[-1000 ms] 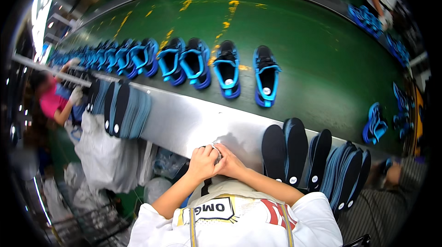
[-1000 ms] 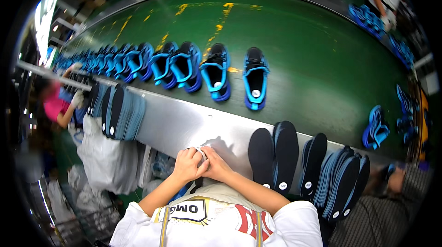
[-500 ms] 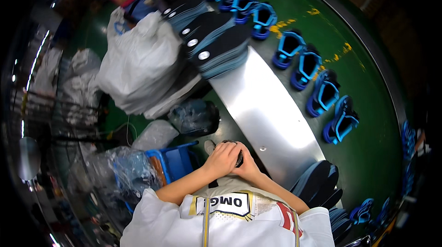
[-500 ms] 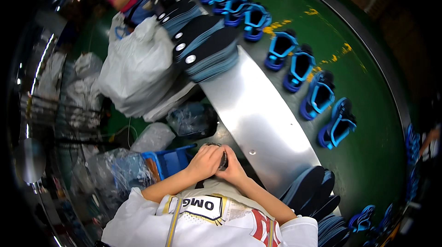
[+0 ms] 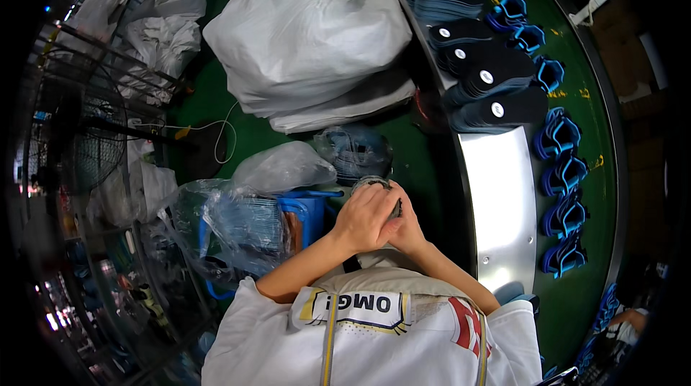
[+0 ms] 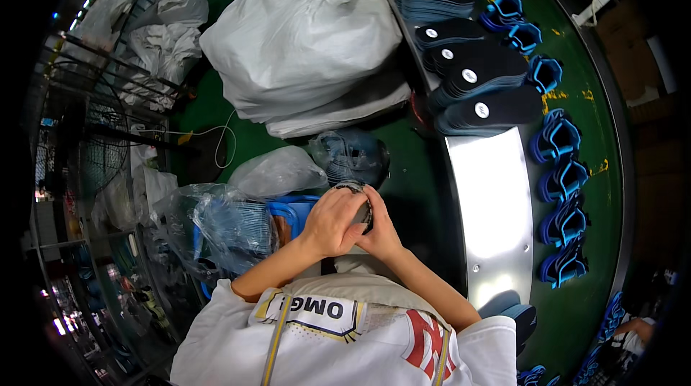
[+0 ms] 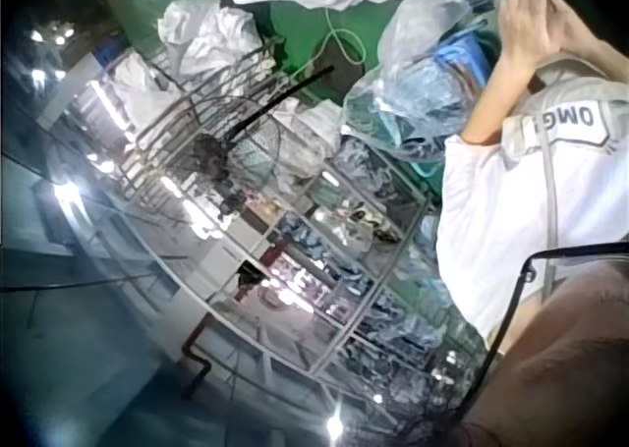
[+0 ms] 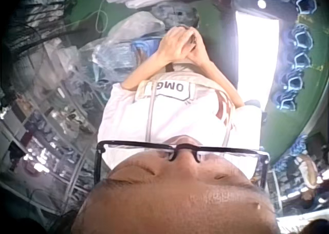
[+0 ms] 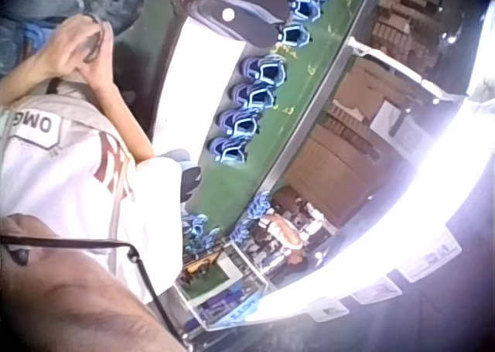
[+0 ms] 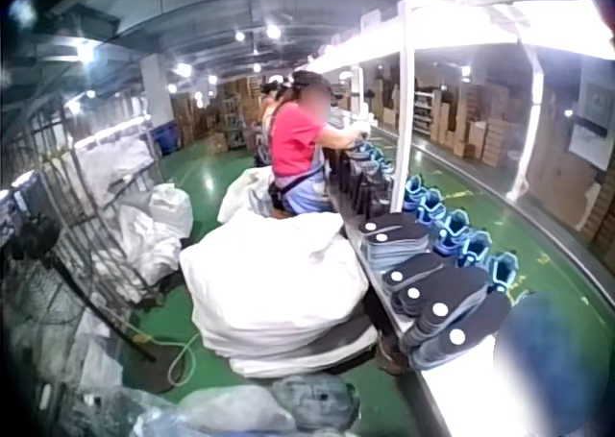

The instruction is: The person inserts blue insoles into black and blue sneakers on a conveyor belt, then moves to a bin and clears trash before returning to handle more sneakers.

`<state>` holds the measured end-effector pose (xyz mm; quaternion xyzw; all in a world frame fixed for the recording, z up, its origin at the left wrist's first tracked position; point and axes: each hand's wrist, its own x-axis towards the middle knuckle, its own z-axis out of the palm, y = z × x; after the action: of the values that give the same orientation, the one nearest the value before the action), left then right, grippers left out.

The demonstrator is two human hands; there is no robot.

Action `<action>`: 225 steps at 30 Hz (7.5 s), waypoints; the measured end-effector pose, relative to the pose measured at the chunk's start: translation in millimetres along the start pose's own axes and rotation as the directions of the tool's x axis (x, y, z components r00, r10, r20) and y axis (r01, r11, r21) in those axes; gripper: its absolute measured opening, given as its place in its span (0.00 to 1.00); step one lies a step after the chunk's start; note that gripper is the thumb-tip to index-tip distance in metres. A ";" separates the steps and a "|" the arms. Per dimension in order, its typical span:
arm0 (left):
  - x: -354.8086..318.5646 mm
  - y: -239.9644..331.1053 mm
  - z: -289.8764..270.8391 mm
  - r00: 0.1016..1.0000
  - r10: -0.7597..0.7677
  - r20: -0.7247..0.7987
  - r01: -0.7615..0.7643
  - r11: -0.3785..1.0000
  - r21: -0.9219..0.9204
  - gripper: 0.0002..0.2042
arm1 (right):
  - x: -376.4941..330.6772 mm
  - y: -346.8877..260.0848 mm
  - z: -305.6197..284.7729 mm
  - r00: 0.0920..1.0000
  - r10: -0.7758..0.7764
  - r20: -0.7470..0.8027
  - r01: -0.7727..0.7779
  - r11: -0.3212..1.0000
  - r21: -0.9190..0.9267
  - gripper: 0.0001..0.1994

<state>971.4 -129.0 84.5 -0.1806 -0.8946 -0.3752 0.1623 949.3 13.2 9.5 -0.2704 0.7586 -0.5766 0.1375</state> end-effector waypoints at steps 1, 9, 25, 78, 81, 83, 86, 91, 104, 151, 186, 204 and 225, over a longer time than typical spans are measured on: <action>-2.5 -4.3 -4.7 0.999 -0.037 -0.007 0.037 0.999 0.033 0.21 | 5.1 0.7 5.3 1.000 -0.012 0.010 0.012 1.000 0.007 0.42; -29.7 -29.3 -12.3 0.981 -0.173 -0.092 0.180 0.981 0.068 0.23 | 21.0 21.2 36.0 0.993 -0.039 0.114 0.038 0.999 0.010 0.43; -20.9 -100.2 48.5 0.797 -0.604 0.027 0.549 0.743 0.383 0.30 | 63.2 121.1 16.1 0.870 0.223 0.439 -0.332 0.925 0.187 0.44; 77.4 -455.6 549.9 0.606 -0.700 0.378 0.662 0.180 -0.727 0.13 | 101.9 535.0 -214.1 0.170 0.805 -0.569 -0.408 0.583 0.703 0.33; 37.1 -445.9 541.7 0.589 -0.676 0.443 0.652 0.073 -0.754 0.18 | 94.3 522.7 -202.1 0.191 0.689 -0.699 -0.552 0.665 0.504 0.33; 5.4 -458.8 545.3 0.647 -0.656 0.389 0.648 0.206 -0.733 0.22 | 99.6 506.0 -180.6 0.265 0.590 -0.763 -0.652 0.693 0.309 0.34; 6.7 -467.1 526.0 0.533 -0.773 0.345 0.665 0.130 -0.735 0.26 | 97.5 493.6 -154.8 0.428 0.453 -0.782 -0.713 0.701 0.016 0.35; 14.1 -509.0 548.8 0.296 -0.808 0.510 0.685 -0.193 -0.703 0.26 | 105.1 509.2 -131.2 0.602 0.301 -0.740 -0.669 0.697 -0.261 0.37; 16.5 -454.1 426.4 0.551 -0.644 0.530 0.638 -0.083 -0.765 0.13 | 113.3 517.8 -143.1 0.864 -0.019 -0.504 -0.442 0.451 -0.775 0.37; 72.4 -384.0 494.0 0.942 -0.070 0.330 0.010 0.984 0.180 0.35 | 174.7 629.6 -247.5 0.542 0.833 -0.113 -0.533 0.444 0.720 0.17; 106.0 -476.8 383.4 0.983 -0.155 -0.103 0.143 0.983 -0.116 0.08 | 124.1 644.8 -264.4 0.592 0.798 -0.111 -0.551 0.501 0.667 0.17; 124.4 -461.6 411.4 0.967 -0.255 0.025 0.229 0.817 -0.529 0.07 | 81.1 662.1 -269.0 0.633 0.774 0.039 -0.754 0.603 0.261 0.20; 94.1 -444.8 387.8 0.644 -0.297 0.705 0.692 -0.166 -0.703 0.11 | 23.2 478.9 -244.9 0.767 0.226 -0.601 -0.591 0.614 -0.523 0.14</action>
<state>630.4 -117.5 -406.1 0.0761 -0.4120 -0.8574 -0.2988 682.3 286.4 -369.9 0.0371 0.9667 -0.2512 -0.0322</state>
